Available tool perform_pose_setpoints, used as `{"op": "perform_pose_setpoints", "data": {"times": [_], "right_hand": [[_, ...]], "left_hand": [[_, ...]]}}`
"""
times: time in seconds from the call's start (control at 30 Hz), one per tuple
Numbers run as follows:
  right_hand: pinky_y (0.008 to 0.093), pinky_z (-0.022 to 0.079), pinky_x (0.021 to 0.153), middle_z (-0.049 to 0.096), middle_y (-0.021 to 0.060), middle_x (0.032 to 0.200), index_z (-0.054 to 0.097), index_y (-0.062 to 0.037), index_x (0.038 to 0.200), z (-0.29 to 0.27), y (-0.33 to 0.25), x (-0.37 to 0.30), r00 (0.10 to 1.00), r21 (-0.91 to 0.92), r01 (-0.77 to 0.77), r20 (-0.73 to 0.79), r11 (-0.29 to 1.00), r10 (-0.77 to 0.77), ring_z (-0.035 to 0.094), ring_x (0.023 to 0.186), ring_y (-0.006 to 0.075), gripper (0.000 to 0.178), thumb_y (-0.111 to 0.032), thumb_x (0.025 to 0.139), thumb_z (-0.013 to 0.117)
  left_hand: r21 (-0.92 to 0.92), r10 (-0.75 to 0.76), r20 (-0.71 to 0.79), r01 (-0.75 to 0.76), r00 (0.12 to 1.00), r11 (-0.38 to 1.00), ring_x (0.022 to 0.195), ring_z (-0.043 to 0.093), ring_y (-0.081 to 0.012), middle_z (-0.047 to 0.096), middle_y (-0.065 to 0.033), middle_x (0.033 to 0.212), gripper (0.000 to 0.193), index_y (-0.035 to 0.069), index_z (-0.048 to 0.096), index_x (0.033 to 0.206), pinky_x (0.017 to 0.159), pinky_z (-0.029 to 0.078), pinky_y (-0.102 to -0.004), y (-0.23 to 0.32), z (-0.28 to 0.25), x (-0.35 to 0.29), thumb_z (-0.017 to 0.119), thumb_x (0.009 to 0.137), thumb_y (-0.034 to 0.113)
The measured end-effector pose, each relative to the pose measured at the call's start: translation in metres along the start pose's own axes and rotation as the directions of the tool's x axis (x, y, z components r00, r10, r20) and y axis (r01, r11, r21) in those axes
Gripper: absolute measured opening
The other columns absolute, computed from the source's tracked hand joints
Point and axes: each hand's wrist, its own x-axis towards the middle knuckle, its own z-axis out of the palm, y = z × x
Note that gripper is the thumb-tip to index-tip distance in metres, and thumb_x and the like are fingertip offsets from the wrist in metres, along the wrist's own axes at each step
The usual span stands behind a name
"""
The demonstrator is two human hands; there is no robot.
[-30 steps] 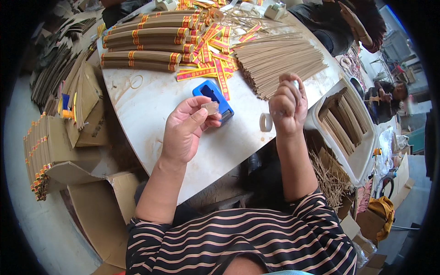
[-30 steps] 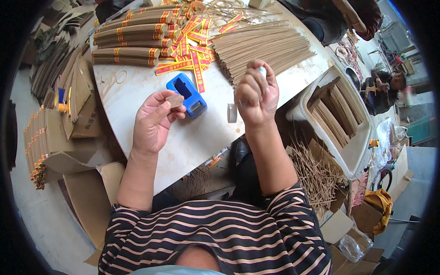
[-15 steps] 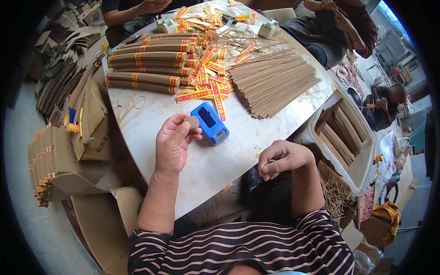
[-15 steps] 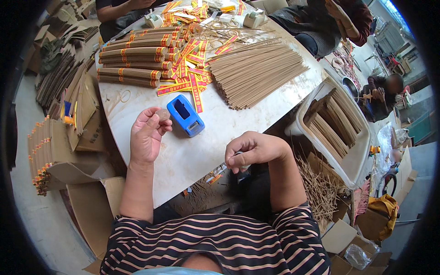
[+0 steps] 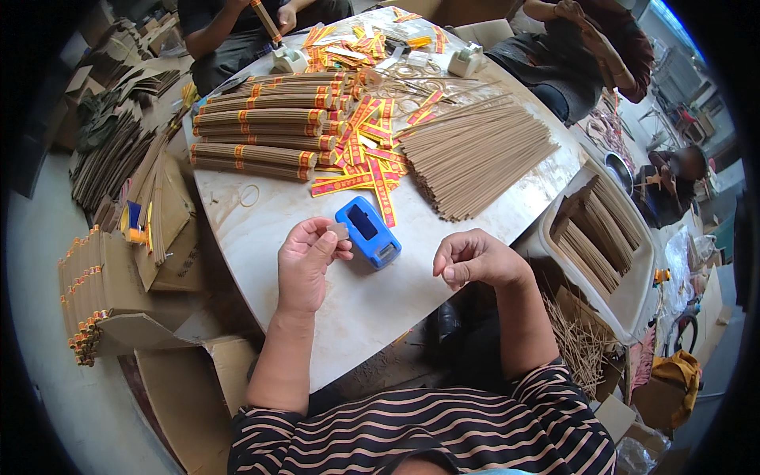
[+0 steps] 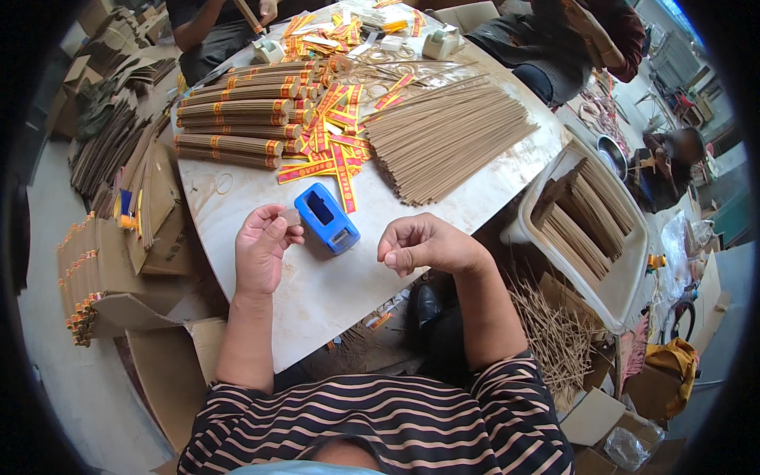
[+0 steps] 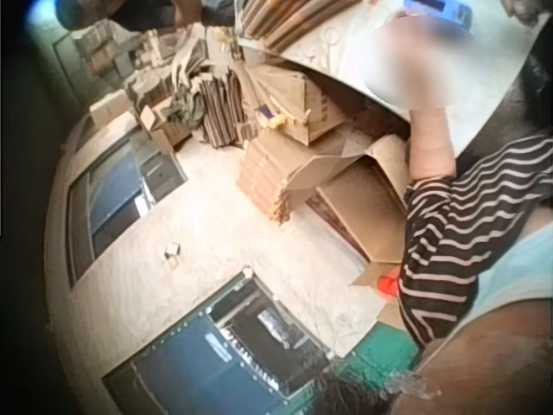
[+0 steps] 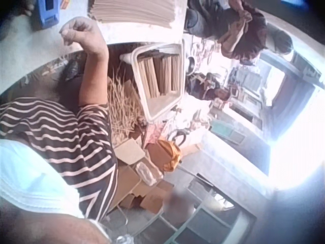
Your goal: The person gathers bundles of incense sticks, aligns them, and wraps each bundle with a decorative paper band using a tape dispenser. Completed bundles are placed into a cardboard box. The person also handles a roll of clear tape and adjusts the tape dispenser during the process.
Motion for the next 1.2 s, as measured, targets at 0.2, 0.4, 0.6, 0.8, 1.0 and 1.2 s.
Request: {"op": "perform_pose_setpoints", "data": {"times": [0.2,0.4,0.6,0.8,1.0,1.2], "right_hand": [[0.0185,0.040,0.055,0.057,0.0006,0.069,0.059,-0.0033,0.086,0.004,0.005,0.031,0.961,0.014,0.139,-0.244,0.990,-0.132,0.052,0.061,0.0062,0.015,-0.013,0.078,0.066],[0.0311,0.046,0.070,0.057,0.0112,0.096,0.055,-0.0026,0.109,0.023,0.021,0.052,0.917,-0.705,0.027,-0.264,0.709,-0.297,0.055,0.075,0.0191,0.046,-0.031,0.076,0.068],[0.0218,0.043,0.066,0.057,0.0022,0.085,0.061,-0.0020,0.094,0.009,0.017,0.057,0.813,-0.669,0.039,-0.411,0.742,-0.413,0.052,0.076,0.0094,0.015,-0.014,0.084,0.061],[0.0249,0.046,0.067,0.059,0.0077,0.082,0.063,-0.0018,0.094,-0.012,-0.011,0.088,0.762,-0.791,-0.046,-0.423,0.610,-0.491,0.056,0.076,0.0136,0.013,-0.008,0.082,0.061],[0.0368,0.047,0.072,0.061,0.0177,0.087,0.065,-0.0056,0.096,-0.059,-0.040,0.168,0.862,-0.956,-0.211,-0.280,0.203,-0.423,0.059,0.080,0.0316,0.026,-0.005,0.076,0.050],[0.0386,0.046,0.080,0.063,0.0165,0.092,0.065,-0.0167,0.105,-0.094,-0.051,0.221,0.910,-0.942,-0.336,-0.319,-0.020,-0.266,0.058,0.092,0.0317,0.043,-0.003,0.067,0.048]], "left_hand": [[0.154,0.063,-0.033,-0.057,0.997,0.987,0.077,0.057,-0.0130,0.059,-0.0081,0.089,0.023,-0.002,0.052,0.103,0.072,0.048,-0.0259,0.000,-0.002,0.003,0.058,0.084,0.008],[0.168,0.021,-0.044,-0.014,0.999,0.986,0.079,0.057,-0.0121,0.059,-0.0069,0.089,0.023,-0.002,0.052,0.103,0.077,0.045,-0.0240,-0.008,-0.001,0.008,0.058,0.083,0.007],[0.119,-0.017,-0.020,0.019,1.000,0.993,0.078,0.059,-0.0140,0.059,-0.0085,0.089,0.022,-0.002,0.051,0.103,0.074,0.049,-0.0271,-0.003,-0.002,0.011,0.056,0.085,0.008],[0.064,-0.011,-0.061,0.015,0.998,0.998,0.077,0.062,-0.0187,0.061,-0.0105,0.088,0.019,0.001,0.050,0.103,0.070,0.051,-0.0318,0.009,-0.012,0.021,0.054,0.086,0.009],[0.044,0.006,-0.072,-0.003,0.997,0.999,0.076,0.061,-0.0190,0.061,-0.0105,0.088,0.020,0.001,0.050,0.103,0.070,0.050,-0.0318,0.017,-0.022,0.029,0.054,0.086,0.009],[0.025,-0.018,-0.081,0.020,0.997,0.999,0.076,0.061,-0.0189,0.060,-0.0100,0.088,0.020,0.000,0.050,0.103,0.070,0.050,-0.0314,0.021,-0.025,0.035,0.054,0.085,0.010]]}}
